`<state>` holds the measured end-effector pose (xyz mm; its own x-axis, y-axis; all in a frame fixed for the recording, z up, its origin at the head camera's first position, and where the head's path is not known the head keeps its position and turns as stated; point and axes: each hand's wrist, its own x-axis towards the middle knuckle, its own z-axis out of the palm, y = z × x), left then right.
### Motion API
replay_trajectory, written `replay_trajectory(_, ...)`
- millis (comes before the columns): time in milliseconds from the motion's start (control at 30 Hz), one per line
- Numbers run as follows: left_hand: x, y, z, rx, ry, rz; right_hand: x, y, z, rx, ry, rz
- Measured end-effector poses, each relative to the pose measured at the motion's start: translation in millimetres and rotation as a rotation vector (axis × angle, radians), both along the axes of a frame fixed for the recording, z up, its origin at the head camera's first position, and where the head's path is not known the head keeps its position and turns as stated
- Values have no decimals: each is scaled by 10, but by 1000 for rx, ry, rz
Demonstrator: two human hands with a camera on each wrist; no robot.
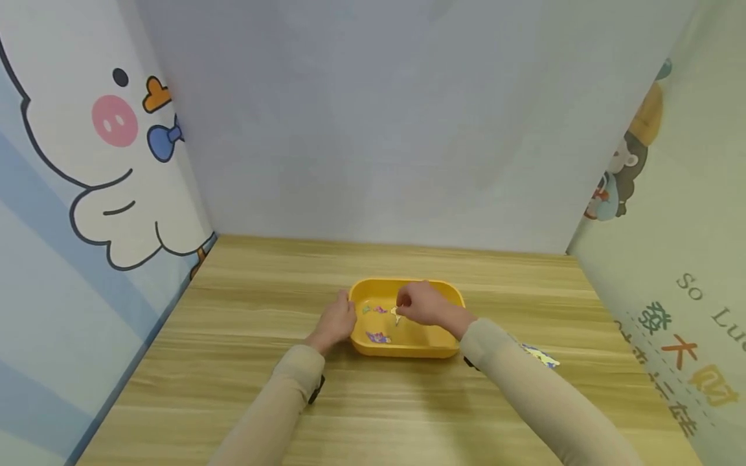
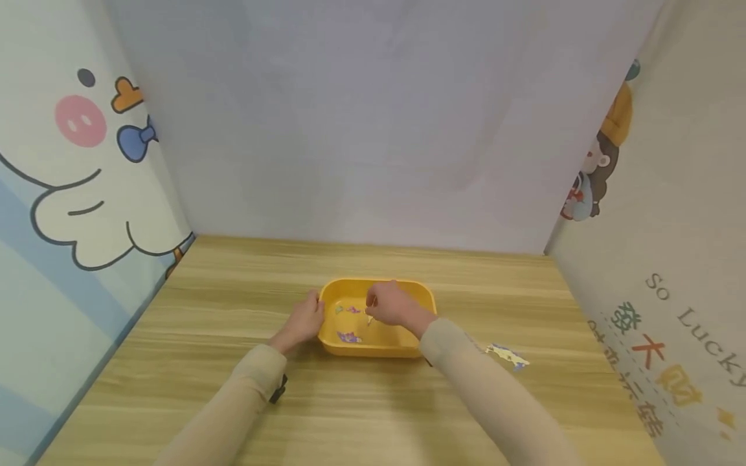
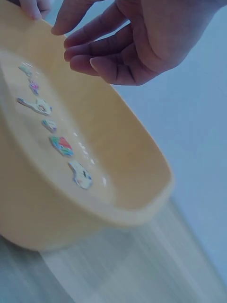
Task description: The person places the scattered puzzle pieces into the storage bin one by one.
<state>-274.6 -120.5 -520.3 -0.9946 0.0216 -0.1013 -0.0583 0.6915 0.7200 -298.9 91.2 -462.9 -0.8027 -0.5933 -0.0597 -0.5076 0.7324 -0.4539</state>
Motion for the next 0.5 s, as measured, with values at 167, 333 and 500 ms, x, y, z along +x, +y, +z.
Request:
replay_trajectory(167, -8, 0, -37, -32, 26, -23, 11, 197, 20, -3, 33, -35)
replay_trajectory(333, 16, 8, -46, -26, 20, -17, 24, 425, 74, -39, 64, -45)
replay_trajectory(500, 41, 9, -43, -36, 29, -11, 10, 742, 107, -80, 104, -81)
